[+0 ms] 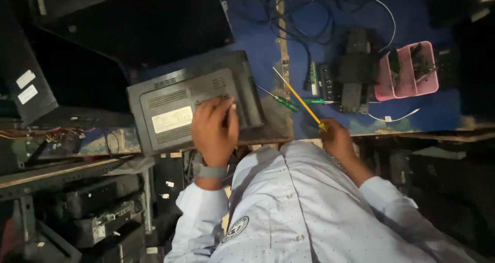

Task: The person removes the front cover and a toner cartridge from a laser printer, then uses a screwdriver to remove screws from the back panel. The person flips the printer over and continues unscrewing the back panel.

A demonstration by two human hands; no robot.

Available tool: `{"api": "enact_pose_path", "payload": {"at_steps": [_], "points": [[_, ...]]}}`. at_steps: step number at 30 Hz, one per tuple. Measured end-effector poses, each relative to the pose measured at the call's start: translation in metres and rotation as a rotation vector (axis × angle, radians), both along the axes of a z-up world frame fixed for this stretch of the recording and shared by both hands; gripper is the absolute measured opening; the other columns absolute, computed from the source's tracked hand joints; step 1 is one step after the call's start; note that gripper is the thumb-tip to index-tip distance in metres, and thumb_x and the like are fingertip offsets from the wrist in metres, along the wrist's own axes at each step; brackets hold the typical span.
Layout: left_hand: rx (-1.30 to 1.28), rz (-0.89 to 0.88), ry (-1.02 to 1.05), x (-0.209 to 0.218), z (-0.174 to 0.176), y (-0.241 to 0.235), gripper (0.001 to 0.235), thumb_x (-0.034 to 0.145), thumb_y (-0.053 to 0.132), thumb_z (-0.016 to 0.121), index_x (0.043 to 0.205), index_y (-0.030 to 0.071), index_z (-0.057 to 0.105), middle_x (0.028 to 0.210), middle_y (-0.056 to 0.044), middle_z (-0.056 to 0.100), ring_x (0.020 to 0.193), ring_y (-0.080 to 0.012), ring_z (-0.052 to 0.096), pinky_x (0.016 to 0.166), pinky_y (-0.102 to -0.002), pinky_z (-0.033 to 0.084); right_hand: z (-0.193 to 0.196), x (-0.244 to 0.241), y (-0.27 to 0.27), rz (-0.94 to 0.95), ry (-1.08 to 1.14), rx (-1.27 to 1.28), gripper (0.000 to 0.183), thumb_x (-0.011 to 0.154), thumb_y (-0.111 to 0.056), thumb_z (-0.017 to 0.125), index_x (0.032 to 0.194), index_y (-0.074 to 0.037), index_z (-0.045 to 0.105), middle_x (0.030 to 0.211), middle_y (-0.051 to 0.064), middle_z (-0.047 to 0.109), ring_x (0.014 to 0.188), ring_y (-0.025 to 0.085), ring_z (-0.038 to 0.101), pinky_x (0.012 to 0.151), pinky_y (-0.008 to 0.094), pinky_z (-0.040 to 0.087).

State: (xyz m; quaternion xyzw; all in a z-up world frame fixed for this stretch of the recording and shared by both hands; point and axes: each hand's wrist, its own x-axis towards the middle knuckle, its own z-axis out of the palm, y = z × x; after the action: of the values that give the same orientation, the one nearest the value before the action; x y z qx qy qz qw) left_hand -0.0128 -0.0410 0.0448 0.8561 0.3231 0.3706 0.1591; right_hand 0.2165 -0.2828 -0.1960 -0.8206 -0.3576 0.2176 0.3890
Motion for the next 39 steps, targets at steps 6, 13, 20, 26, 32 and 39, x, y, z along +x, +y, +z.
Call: {"api": "enact_pose_path", "payload": {"at_steps": [6, 13, 20, 26, 32, 39], "points": [[-0.055, 0.003, 0.005, -0.035, 0.019, 0.034, 0.014, 0.095, 0.005, 0.072, 0.109, 0.006, 0.073, 0.106, -0.01, 0.069, 0.099, -0.031, 0.066, 0.086, -0.04, 0.053, -0.037, -0.005, 0.013, -0.035, 0.046, -0.092, 0.035, 0.085, -0.001, 0.065, 0.12, -0.002, 0.067, 0.101, 0.022, 0.073, 0.09, 0.035, 0.073, 0.077, 0.042, 0.057], [0.063, -0.036, 0.076, -0.065, 0.036, 0.124, 0.015, 0.09, 0.007, 0.077, 0.105, 0.008, 0.074, 0.101, -0.011, 0.071, 0.094, -0.0321, 0.068, 0.081, -0.041, 0.053, -0.066, -0.009, 0.025, 0.038, -0.309, -0.055, 0.023, 0.089, -0.01, 0.069, 0.111, -0.004, 0.07, 0.105, 0.022, 0.072, 0.103, 0.043, 0.067, 0.092, 0.049, 0.053], [0.062, 0.072, 0.025, -0.056, 0.03, 0.263, 0.007, 0.085, 0.012, 0.082, 0.092, 0.011, 0.082, 0.094, -0.011, 0.077, 0.081, -0.0282, 0.076, 0.072, -0.036, 0.059, -0.061, -0.015, 0.043, -0.061, -0.276, -0.109, 0.035, 0.088, -0.008, 0.062, 0.122, -0.005, 0.069, 0.116, 0.022, 0.069, 0.109, 0.042, 0.064, 0.097, 0.048, 0.052], [0.287, 0.134, 0.071, -0.04, 0.013, 0.347, 0.006, 0.08, 0.008, 0.083, 0.086, 0.009, 0.082, 0.089, -0.013, 0.077, 0.081, -0.033, 0.074, 0.073, -0.04, 0.058, -0.064, -0.01, 0.058, -0.131, -0.389, -0.137, 0.041, 0.084, -0.002, 0.061, 0.123, -0.006, 0.07, 0.117, 0.024, 0.066, 0.109, 0.044, 0.061, 0.095, 0.05, 0.05], [0.192, 0.062, 0.072, -0.031, 0.006, 0.379, 0.01, 0.08, 0.009, 0.082, 0.09, 0.01, 0.083, 0.089, -0.014, 0.077, 0.078, -0.0318, 0.074, 0.07, -0.039, 0.058, -0.062, -0.016, 0.064, -0.148, -0.424, -0.109, 0.038, 0.088, -0.004, 0.06, 0.125, -0.006, 0.068, 0.118, 0.024, 0.066, 0.114, 0.043, 0.059, 0.102, 0.051, 0.049], [0.137, -0.035, -0.046, -0.032, 0.006, 0.376, 0.007, 0.085, 0.008, 0.081, 0.091, 0.009, 0.082, 0.088, -0.013, 0.073, 0.081, -0.0291, 0.071, 0.074, -0.039, 0.056, -0.032, -0.039, 0.077, -0.187, -0.533, 0.035, 0.033, 0.086, -0.005, 0.07, 0.118, -0.001, 0.064, 0.117, 0.023, 0.063, 0.114, 0.044, 0.057, 0.101, 0.051, 0.047]]}}
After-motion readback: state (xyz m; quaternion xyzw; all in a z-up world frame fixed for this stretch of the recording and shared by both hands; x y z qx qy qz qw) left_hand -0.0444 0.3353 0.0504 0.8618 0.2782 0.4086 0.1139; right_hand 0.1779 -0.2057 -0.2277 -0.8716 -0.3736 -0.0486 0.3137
